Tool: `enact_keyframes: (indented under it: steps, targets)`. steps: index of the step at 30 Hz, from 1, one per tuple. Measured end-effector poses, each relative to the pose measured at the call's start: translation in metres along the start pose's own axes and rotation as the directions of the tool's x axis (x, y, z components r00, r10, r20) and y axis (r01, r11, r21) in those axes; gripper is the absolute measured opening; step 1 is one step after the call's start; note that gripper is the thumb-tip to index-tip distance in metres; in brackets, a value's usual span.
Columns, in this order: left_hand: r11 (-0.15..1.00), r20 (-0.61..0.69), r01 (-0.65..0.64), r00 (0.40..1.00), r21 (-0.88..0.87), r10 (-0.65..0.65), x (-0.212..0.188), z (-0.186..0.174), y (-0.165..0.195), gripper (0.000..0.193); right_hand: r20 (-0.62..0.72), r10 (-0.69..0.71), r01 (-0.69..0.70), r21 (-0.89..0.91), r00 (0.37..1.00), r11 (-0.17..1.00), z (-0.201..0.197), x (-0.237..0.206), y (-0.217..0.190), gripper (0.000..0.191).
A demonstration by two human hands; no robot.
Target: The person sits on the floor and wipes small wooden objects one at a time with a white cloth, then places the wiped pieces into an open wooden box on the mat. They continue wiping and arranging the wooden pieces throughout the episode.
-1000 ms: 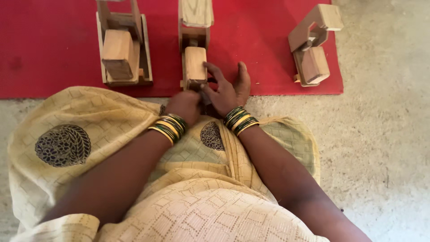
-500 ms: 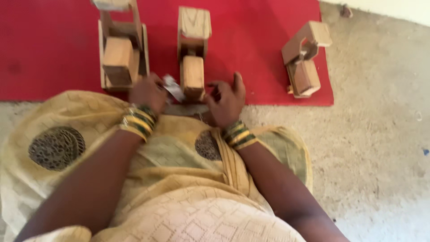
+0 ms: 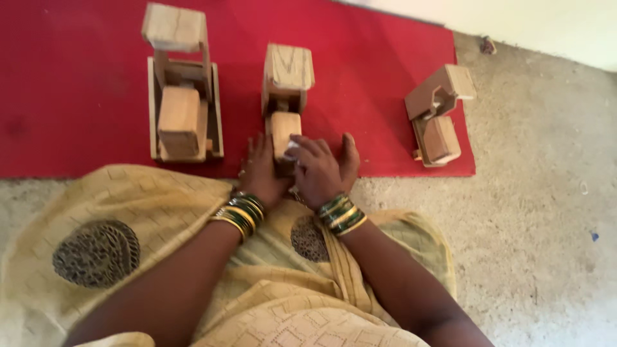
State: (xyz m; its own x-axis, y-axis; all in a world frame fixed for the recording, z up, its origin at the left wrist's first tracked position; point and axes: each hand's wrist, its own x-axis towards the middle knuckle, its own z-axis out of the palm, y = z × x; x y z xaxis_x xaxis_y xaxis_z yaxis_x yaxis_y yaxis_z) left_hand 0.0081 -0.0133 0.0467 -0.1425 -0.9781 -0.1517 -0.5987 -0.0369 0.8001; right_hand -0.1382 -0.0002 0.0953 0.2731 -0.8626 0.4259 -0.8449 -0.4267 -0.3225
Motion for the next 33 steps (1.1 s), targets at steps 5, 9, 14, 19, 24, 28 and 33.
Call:
enact_keyframes:
  steps: [5, 9, 14, 19, 24, 28, 33]
  targets:
    - [0.996, 0.095, 0.058, 0.993, 0.07, -0.065, 0.001, -0.002, -0.001, 0.094, 0.024, -0.018, 0.016, 0.086, 1.0, 0.996, 0.024, 0.031, 0.009, 0.029]
    - [0.993, 0.107, 0.11, 0.988, 0.045, -0.114, 0.0, -0.005, 0.004, 0.092, 0.208, 0.231, -0.253, 0.089, 0.951, 0.963, 0.055, 0.063, 0.022, 0.044]
    - [0.992, 0.044, 0.099, 0.994, 0.077, -0.102, -0.001, -0.003, 0.005, 0.083, 0.229, -0.056, 0.084, -0.112, 0.972, 0.99, 0.089, 0.077, 0.04, 0.061]
    - [0.987, 0.097, 0.143, 0.984, 0.068, -0.15, -0.002, -0.003, 0.005, 0.089, 0.402, 0.036, 0.026, -0.148, 0.915, 0.989, 0.092, 0.092, 0.049, 0.058]
    - [0.989, 0.076, 0.127, 0.988, 0.081, -0.133, 0.002, -0.011, 0.009, 0.08, 0.319, 0.104, -0.047, -0.181, 0.942, 0.982, 0.077, 0.086, 0.024, 0.034]
    - [0.98, 0.129, 0.185, 0.973, 0.068, -0.192, -0.002, -0.012, 0.011, 0.08, 0.363, 0.093, -0.075, -0.063, 0.927, 0.995, 0.064, 0.083, 0.014, 0.031]
    - [0.988, 0.098, 0.153, 0.983, 0.018, -0.154, -0.006, -0.012, 0.012, 0.082, 0.569, 0.113, 0.09, -0.316, 0.814, 0.944, 0.069, 0.106, 0.018, 0.03]
